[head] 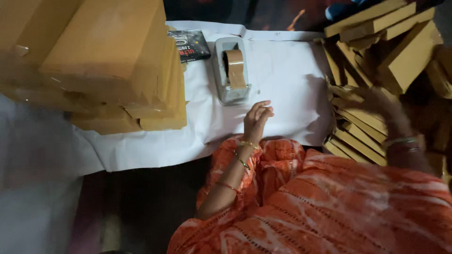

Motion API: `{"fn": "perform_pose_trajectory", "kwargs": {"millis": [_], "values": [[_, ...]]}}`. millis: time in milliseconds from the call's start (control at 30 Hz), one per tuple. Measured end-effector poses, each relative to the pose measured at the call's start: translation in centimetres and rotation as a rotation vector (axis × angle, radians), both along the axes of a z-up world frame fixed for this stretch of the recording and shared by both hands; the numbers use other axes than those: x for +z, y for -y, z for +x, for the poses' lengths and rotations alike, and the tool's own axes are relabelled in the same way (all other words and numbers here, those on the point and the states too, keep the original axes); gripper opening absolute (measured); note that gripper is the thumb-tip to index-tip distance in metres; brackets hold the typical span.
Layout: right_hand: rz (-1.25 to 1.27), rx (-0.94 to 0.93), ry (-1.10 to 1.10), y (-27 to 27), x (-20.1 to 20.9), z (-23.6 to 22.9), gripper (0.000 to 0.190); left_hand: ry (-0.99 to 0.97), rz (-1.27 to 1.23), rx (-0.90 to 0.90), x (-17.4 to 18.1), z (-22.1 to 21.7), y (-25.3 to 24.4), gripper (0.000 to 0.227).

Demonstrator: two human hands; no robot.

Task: The person folds the flaps of small cardboard boxes and seals them with clear packing tape using a tape dispenser. They handle each box one at a time, folding the flaps, applying tape, and placing the sealed boxes into a stack.

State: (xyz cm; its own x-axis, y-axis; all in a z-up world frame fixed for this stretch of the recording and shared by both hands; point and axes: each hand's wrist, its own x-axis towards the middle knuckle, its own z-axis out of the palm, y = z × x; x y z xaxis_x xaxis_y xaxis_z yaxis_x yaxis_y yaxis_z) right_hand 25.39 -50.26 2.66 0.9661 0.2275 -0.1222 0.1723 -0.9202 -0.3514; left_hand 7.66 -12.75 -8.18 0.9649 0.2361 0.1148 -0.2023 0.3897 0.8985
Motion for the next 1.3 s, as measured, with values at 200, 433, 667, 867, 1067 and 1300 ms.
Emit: {"fn": "perform_pose_trajectory", "kwargs": {"millis": [200, 433, 667, 867, 1067, 1300], "values": [[-0.328, 0.302, 0.387, -0.3, -4.7, -4.3, 0.064, -0.307, -0.227, 0.0, -1.4, 0.9, -1.5, 0.045], [-0.645, -0.044, 0.291, -3.4, -3.8, -5.0, 0.045, -0.345, -0.36, 0.044, -1.9, 0.5, -3.4, 0.049], [-0.693, 0.065, 0.844, 1.3, -3.7, -4.2, 0.013, -0.306, -0.395, 0.05, -2.3, 0.3, -4.8, 0.052], [-0.661, 0.037, 0.983, 3.1, 0.2, -3.4, 0.028, -0.256, -0.432, 0.052, -2.5, 0.3, -6.4, 0.05], [-0.584, 0.076, 1.105, -1.9, 8.8, -8.0, 0.012, -0.221, -0.448, 0.106, -2.2, -0.3, -7.0, 0.047], [0.381, 0.289, 0.932, -14.0, 13.9, -16.1, 0.008, -0.073, -0.299, 0.295, -0.8, -1.4, -6.9, 0.044]]}}
